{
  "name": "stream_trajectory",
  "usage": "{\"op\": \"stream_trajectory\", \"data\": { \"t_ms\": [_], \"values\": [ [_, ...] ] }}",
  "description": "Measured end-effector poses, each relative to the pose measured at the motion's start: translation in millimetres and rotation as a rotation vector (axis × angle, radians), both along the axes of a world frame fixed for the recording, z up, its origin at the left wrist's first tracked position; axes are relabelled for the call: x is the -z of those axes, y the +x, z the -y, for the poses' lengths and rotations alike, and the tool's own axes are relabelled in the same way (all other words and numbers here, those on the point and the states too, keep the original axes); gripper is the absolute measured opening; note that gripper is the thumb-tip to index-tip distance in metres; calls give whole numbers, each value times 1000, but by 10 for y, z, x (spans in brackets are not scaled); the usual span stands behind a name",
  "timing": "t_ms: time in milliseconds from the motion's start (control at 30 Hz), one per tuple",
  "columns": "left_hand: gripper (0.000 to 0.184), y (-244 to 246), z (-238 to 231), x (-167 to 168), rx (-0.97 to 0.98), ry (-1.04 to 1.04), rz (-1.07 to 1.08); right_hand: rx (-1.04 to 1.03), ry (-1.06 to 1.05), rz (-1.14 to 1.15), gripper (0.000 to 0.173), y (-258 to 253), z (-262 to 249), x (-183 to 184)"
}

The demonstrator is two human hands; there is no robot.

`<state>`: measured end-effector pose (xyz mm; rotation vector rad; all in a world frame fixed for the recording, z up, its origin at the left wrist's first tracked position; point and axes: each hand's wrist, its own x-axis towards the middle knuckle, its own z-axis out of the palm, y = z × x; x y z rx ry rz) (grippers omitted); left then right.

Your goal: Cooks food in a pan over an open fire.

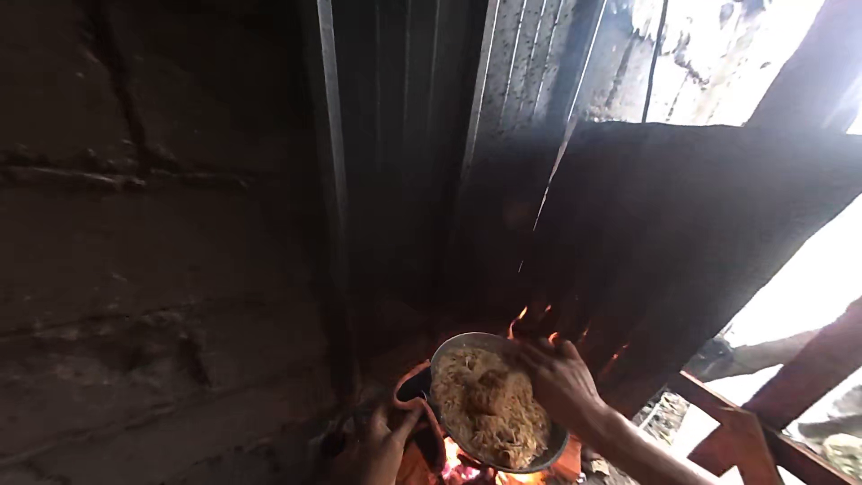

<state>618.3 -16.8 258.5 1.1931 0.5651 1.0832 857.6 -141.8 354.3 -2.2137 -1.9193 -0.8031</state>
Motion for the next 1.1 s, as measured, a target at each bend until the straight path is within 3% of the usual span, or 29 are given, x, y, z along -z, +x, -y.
{"op": "stream_trajectory", "data": {
  "t_ms": [167,267,467,600,800,1000,1100],
  "values": [
    [42,15,-58,35,6,6,-16,173,-256,-190,27,214,-145,425],
    [40,-3,-72,3,22,17,-41,217,-286,-189,29,326,-192,326],
    [57,-68,-106,46,48,99,-113,381,-169,-127,31,339,-49,-272],
    [55,-51,-122,47,25,92,-125,536,-242,-80,30,557,-53,-65],
    [53,-34,-121,71,21,73,-110,673,-331,-392,38,334,-176,190],
    [52,-16,-119,66,29,34,-56,627,-319,-357,44,69,-195,-287],
    [48,-35,-114,38,31,33,-81,590,-308,-294,33,-4,-205,-456]
  ]
}}
